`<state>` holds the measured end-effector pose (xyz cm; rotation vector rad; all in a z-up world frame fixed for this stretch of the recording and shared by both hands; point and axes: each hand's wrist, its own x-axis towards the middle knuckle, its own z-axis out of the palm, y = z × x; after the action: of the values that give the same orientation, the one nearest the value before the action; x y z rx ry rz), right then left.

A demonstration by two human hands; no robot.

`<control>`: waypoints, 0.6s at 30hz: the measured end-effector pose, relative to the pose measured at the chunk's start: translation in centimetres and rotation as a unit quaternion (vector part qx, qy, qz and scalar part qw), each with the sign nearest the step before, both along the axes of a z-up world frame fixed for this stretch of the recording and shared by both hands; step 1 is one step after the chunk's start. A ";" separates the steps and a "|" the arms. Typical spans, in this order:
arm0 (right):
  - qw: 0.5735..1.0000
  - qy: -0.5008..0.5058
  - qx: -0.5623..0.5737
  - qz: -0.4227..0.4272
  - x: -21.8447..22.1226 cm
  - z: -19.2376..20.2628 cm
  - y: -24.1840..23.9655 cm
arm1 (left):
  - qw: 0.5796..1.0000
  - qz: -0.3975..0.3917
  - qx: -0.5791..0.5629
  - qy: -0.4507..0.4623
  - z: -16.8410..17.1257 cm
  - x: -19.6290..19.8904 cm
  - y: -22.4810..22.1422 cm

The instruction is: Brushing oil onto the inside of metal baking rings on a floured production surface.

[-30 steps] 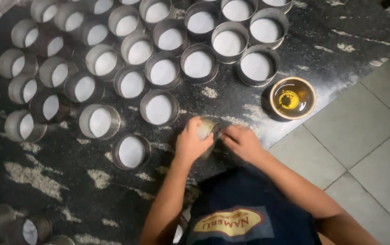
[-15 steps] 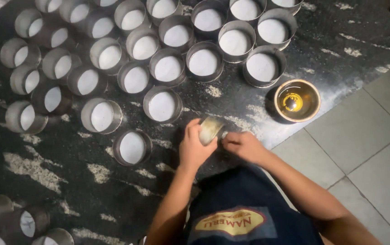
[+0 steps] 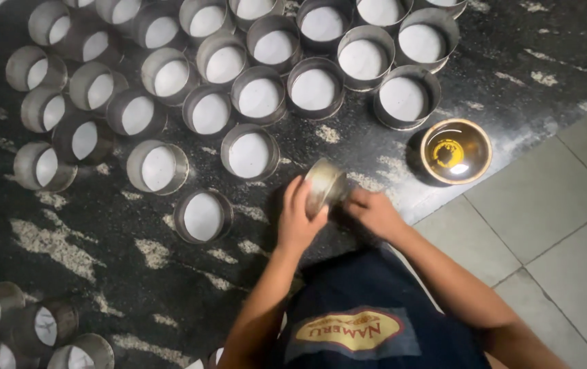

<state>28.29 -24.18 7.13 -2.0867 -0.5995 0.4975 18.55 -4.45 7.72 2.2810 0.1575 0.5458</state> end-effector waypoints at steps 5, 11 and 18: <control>0.990 -0.096 0.038 0.100 -2.4 3.7 0.2 | 0.997 0.034 0.004 0.068 1.4 -0.3 0.5; 0.981 0.160 0.062 0.090 -1.8 -1.7 0.2 | 0.988 0.007 -0.006 0.155 2.5 1.1 0.7; 0.999 0.028 -0.020 0.011 -0.5 -0.2 0.6 | 0.999 -0.025 -0.023 0.029 1.0 -1.7 0.8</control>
<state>27.76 -23.63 6.95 -2.0997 -0.5841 0.5827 16.83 -3.61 8.77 2.2517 0.1391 0.4466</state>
